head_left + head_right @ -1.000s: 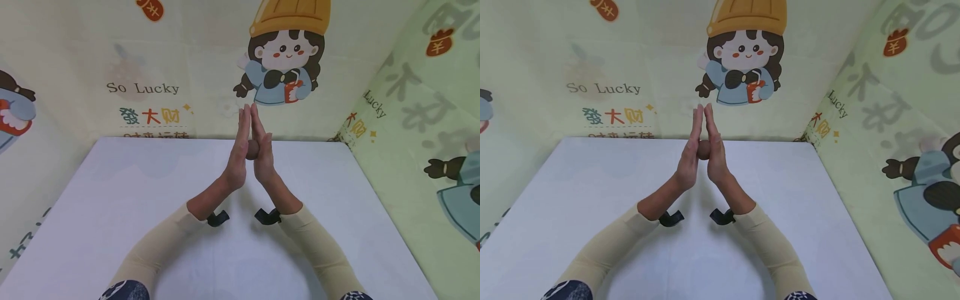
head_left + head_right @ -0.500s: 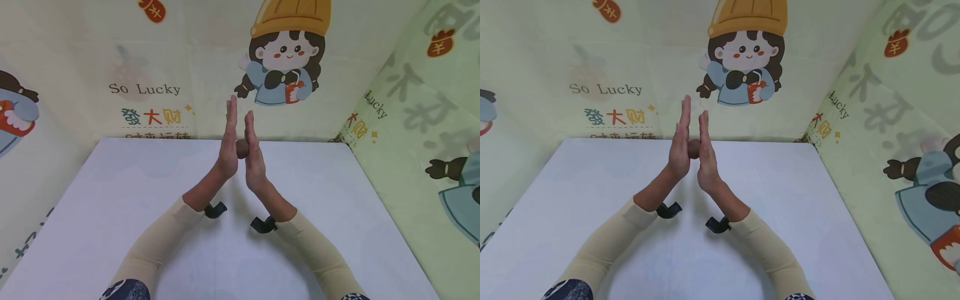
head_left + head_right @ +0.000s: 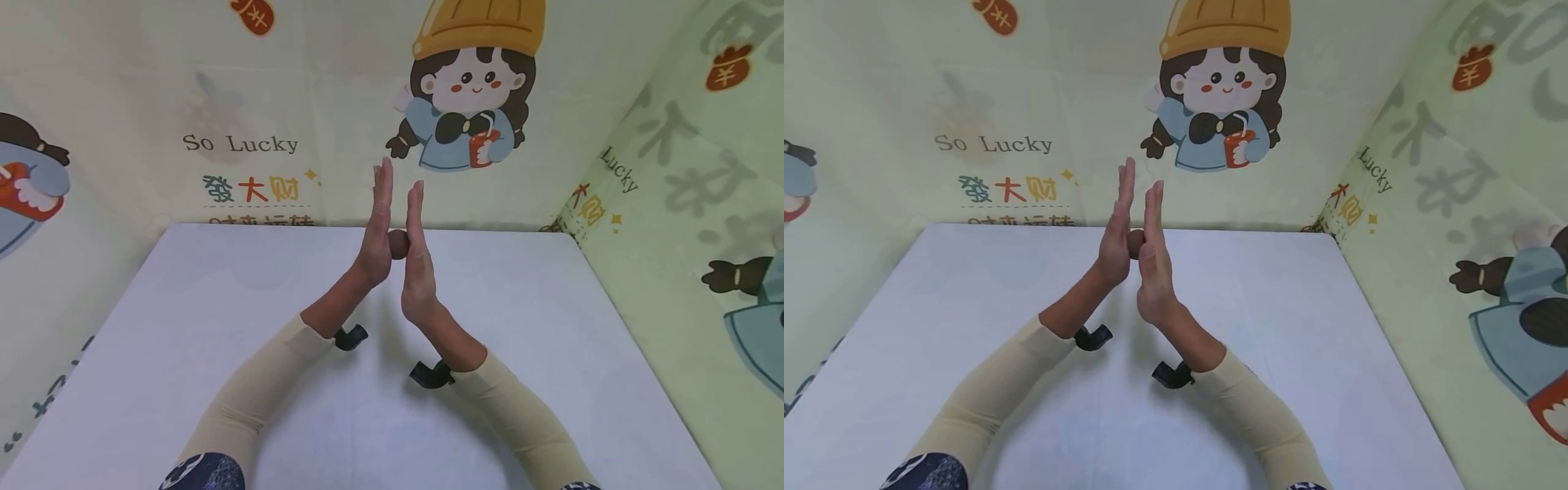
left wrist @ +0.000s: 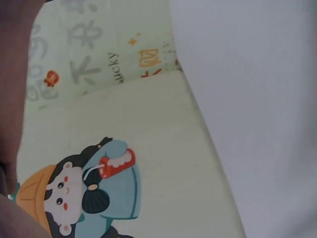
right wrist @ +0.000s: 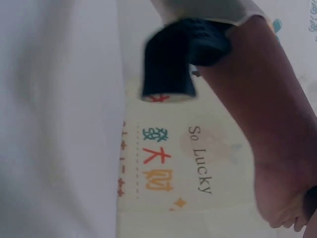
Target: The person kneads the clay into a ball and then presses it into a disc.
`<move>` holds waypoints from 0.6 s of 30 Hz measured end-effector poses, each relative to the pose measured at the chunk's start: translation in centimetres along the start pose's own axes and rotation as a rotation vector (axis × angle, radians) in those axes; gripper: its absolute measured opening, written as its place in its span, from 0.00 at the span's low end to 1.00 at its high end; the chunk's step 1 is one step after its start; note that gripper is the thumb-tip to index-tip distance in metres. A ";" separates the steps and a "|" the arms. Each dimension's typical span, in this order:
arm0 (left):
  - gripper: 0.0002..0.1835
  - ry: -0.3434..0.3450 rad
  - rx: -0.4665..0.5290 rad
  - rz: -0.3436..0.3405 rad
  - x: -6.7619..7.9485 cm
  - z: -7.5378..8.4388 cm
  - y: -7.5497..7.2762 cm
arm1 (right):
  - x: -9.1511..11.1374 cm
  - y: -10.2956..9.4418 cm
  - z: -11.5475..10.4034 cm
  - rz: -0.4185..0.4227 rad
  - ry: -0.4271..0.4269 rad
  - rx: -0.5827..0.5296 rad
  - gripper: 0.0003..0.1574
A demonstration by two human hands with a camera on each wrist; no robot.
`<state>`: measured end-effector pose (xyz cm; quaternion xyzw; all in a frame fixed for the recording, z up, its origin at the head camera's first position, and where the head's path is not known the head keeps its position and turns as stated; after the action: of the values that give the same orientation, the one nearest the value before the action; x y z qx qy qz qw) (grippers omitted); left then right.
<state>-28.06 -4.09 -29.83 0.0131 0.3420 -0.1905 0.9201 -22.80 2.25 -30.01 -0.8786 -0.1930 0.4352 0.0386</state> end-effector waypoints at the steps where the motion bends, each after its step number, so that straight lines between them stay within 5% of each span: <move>1: 0.36 -0.003 -0.004 -0.012 0.1 -0.2 0.3 | -0.1 -0.2 -0.1 0.001 -0.008 0.001 0.53; 12: 0.35 0.061 0.000 -0.112 1.4 -0.9 2.8 | -0.8 -2.3 -0.4 0.003 -0.028 0.035 0.51; 18: 0.35 0.010 0.055 -0.124 2.5 -1.5 4.0 | -1.2 -3.5 0.2 0.018 0.009 0.035 0.51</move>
<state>-25.82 -1.06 -33.00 0.0182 0.3413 -0.2563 0.9041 -24.67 5.02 -28.35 -0.8813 -0.1773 0.4350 0.0510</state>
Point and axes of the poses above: each hand's wrist, its own x-axis away from the middle knuckle, its own y-axis out of the palm, z = x × y, the point moved 8 cm from there along -x, towards the middle knuckle, and after that the axes turned 10 degrees about -z, right-handed, at the moved point
